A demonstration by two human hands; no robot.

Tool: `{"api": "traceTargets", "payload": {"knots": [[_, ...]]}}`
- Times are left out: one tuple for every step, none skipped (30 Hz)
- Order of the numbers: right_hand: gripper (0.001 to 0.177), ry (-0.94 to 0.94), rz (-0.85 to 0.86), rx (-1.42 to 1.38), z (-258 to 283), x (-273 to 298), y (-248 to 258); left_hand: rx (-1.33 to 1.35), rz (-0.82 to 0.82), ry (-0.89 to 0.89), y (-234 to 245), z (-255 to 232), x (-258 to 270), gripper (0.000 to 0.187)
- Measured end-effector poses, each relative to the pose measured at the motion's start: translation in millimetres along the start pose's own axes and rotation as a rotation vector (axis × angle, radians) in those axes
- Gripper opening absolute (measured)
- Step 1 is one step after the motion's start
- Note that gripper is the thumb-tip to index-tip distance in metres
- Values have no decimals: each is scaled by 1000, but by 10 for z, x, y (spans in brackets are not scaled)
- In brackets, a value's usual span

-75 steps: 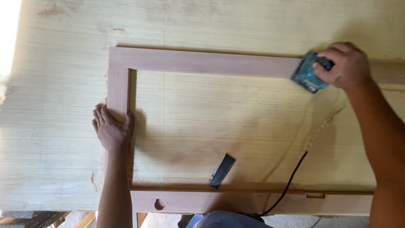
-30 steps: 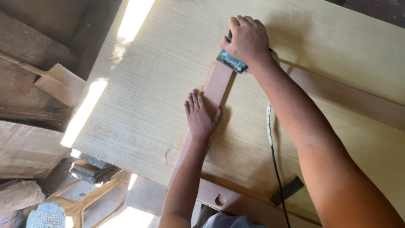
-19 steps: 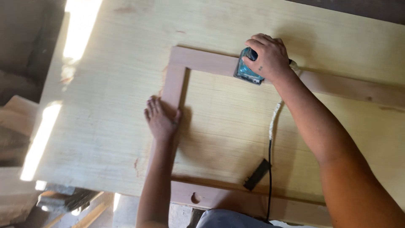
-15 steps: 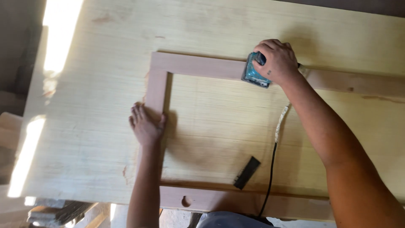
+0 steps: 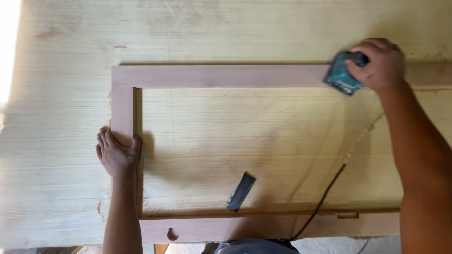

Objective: The person uses an electric sander to smooth the surface of a large wooden frame. They move the sander along the edges and flat surfaces of the frame, holding it with one hand while occasionally using the other hand to steady the wood or manage the power cord.

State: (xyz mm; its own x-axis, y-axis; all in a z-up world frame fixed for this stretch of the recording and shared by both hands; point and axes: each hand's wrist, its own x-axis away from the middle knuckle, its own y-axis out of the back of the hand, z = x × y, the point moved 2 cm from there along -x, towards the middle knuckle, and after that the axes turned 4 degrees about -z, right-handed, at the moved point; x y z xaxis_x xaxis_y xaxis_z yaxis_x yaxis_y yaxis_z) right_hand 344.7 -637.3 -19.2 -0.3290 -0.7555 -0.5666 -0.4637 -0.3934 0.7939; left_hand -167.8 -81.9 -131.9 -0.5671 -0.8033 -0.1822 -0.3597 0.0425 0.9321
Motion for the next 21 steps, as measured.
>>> {"api": "traceTargets", "payload": {"knots": [[27, 3, -7, -7, -195, 132, -2, -5, -7, 5, 10, -29, 20, 92], [29, 15, -19, 69, -376, 247, -20, 10, 16, 16, 26, -44, 22, 94], [31, 25, -32, 145, -549, 357, -43, 25, 40, 27, 45, -51, 19, 96], [31, 30, -38, 136, -579, 356, -70, 18, 33, 36, 35, -54, 14, 96], [29, 9, -47, 114, -605, 350, -101, 9, 24, 28, 25, -49, 2, 94], [26, -9, -52, 91, -636, 338, -128, 0, 19, 24, 3, -43, 10, 93], [26, 0, -54, 82, -480, 177, -140, -4, 16, 35, 22, -60, 5, 93], [22, 4, -56, -52, -317, 30, -125, 2, 27, 37, 42, -78, 6, 92], [18, 9, -57, -186, -150, -118, -105, 8, 38, 40, 64, -93, 6, 91], [18, 10, -56, -188, 80, -287, -125, 7, 39, 41, 53, -86, 15, 91], [15, 13, -41, -269, 318, -460, -141, 9, 40, 47, 48, -74, 23, 93], [12, 25, -33, -350, 539, -691, -161, 16, 33, 57, 43, -69, 18, 94], [12, 35, -39, -350, 744, -856, -183, 20, 24, 64, 38, -86, -6, 94], [12, 61, -56, -346, 981, -1018, -222, 28, 15, 50, 45, -79, 4, 94], [12, 88, -74, -342, 1229, -1177, -263, 36, 7, 35, 49, -63, 10, 93], [12, 100, -74, -350, 1431, -1330, -295, 34, 3, 48, 20, -35, 8, 93], [16, 121, -96, -366, 1640, -1478, -321, 26, -19, 19, -8, -12, 5, 93], [20, 142, -116, -384, 1859, -1616, -349, 16, -39, -10, -32, 19, 6, 93], [20, 152, -117, -394, 2017, -1704, -390, 12, -42, 4, -65, 46, 23, 93], [20, 153, -112, -403, 2184, -1825, -440, 22, -20, 0, -91, 80, 15, 95], [20, 154, -106, -412, 2353, -1945, -486, 32, 1, -3, -115, 114, 4, 97]]}}
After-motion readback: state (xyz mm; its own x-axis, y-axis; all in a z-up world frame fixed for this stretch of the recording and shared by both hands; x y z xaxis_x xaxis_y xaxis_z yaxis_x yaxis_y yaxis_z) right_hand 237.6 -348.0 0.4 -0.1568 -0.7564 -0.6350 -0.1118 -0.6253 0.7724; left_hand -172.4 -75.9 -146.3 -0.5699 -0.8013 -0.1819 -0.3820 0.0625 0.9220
